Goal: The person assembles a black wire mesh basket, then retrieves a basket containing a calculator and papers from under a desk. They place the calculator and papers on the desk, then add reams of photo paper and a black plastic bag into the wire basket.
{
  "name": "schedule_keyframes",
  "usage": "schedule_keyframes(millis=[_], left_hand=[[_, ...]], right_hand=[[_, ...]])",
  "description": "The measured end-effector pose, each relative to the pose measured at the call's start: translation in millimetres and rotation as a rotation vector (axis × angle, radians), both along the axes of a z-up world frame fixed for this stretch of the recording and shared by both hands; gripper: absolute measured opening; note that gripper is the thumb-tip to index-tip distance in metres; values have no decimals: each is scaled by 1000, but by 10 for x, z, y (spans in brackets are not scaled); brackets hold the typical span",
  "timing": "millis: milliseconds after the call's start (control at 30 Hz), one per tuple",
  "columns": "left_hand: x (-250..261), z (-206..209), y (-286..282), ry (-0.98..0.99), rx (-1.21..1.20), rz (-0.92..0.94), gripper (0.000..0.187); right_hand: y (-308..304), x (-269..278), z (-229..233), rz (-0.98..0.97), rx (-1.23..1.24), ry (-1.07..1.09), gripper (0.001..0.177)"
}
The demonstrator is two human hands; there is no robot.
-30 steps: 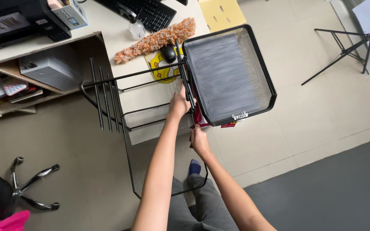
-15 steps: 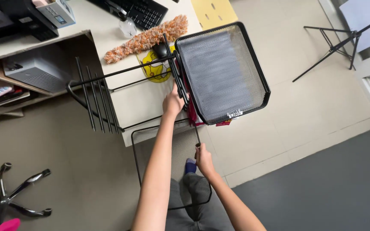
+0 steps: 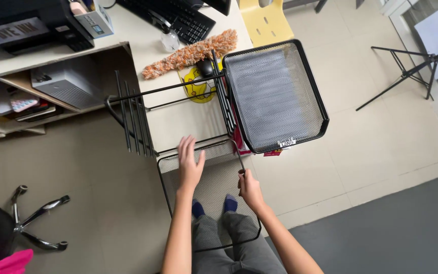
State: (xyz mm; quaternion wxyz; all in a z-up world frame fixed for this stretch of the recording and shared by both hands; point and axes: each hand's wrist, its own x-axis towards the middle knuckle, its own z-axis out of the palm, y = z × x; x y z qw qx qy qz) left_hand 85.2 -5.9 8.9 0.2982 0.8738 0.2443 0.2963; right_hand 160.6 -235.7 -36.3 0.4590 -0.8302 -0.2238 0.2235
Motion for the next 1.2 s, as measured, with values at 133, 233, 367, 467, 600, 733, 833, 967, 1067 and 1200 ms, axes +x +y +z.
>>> schedule_keyframes(millis=[133,233,367,467,600,733,833,967,1067,1200], left_hand=[[-621,459,-217,93,173,228,54],[-937,662,-388,-2,107,315,62],[-1133,638,-545,-172,-79,316,65],[-1070,595,-662,-226,-240,287,58],[-696,621,-791,-254,-545,195,46],[-136,814,-884,-315,-589,55,42],[335,999,-904,-305,-625,-7,41],[900,1084,-901,-321,-492,-67,36],[1260,1175,-879,-285,-576,-109,35],[1667,1060,-801,-210,-699,-191,43]], right_hand=[[-13,65,479,-14,53,68,19],[-77,173,701,5,106,-67,16],[-191,343,1187,34,185,-143,15],[-316,542,1487,-18,245,-129,15],[-557,925,1767,-133,349,-80,16],[-864,1371,2045,-187,284,-45,23],[-1089,1652,2134,-214,274,-54,31],[-1407,1838,2145,-262,241,8,32],[-1574,1934,1965,-326,200,-9,27],[-1633,2152,1591,-436,253,-67,23]])
